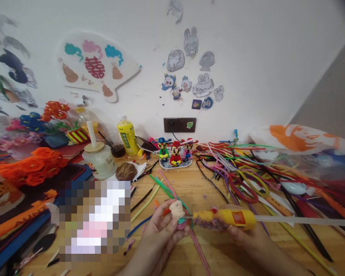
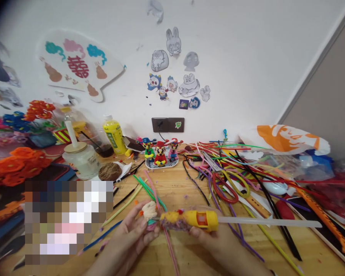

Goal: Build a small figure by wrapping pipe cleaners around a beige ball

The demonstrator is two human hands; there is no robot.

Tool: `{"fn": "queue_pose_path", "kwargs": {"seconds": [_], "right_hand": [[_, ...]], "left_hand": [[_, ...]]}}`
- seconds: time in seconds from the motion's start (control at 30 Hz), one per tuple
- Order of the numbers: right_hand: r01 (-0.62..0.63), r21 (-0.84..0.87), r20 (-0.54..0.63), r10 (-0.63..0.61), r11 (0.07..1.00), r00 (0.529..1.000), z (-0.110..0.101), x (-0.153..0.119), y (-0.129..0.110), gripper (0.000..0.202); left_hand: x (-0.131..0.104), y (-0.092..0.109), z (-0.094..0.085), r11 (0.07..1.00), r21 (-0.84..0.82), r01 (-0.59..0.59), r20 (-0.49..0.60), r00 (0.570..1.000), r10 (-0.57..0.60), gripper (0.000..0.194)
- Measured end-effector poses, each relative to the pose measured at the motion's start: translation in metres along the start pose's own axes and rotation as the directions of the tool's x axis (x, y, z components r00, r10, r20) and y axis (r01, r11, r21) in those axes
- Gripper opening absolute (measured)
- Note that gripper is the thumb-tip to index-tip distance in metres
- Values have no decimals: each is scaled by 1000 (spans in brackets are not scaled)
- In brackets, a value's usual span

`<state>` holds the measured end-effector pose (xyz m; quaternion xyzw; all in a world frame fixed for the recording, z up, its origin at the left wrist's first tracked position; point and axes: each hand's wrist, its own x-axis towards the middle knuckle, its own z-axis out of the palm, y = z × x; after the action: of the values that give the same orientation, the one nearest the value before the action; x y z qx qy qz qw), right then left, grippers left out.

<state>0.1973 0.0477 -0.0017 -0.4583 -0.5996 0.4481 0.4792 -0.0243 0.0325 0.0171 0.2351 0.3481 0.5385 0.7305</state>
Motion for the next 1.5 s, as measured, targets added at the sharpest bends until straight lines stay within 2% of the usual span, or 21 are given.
{"fn": "queue_pose_path", "kwargs": {"seconds": [0.2,0.37,0.53,0.8,1.17,1.27,1.37,1.43,1.5], "right_hand": [[-2,46,25,1,999,1000,6,-2,-1,25],[-3,32,101,0,999,995,8,-1,-5,21],[-46,46,65,43,998,997,9,-1,-5,26],[-32,30,158,27,999,987,9,2,-15,22],[-25,8,135,23,1000,991,8,1,-21,21],[51,-85,112,-42,995,993,4,1,-21,14],[159,-247,119,-133,956,984,-2,4,-23,5],[239,-429,173,-181,871,968,-7,9,-23,9],[311,-651,224,-216,692,950,-11,15,-21,13]], "left_hand": [[2,0,0,1000,-30,9,19,1000,-8,39],[1,0,0,1000,-28,10,27,1000,-9,38],[2,-3,-5,1000,-24,-7,40,999,7,38],[2,-3,-5,1000,-20,-7,49,999,8,37],[0,0,1,1000,12,-21,-6,1000,21,39],[0,0,1,999,24,-25,-18,1000,25,38],[-1,1,2,1000,19,-20,-40,999,21,39],[-1,2,2,1000,18,-10,-43,999,11,39],[-1,2,2,1000,17,-5,-37,999,5,39]]}}
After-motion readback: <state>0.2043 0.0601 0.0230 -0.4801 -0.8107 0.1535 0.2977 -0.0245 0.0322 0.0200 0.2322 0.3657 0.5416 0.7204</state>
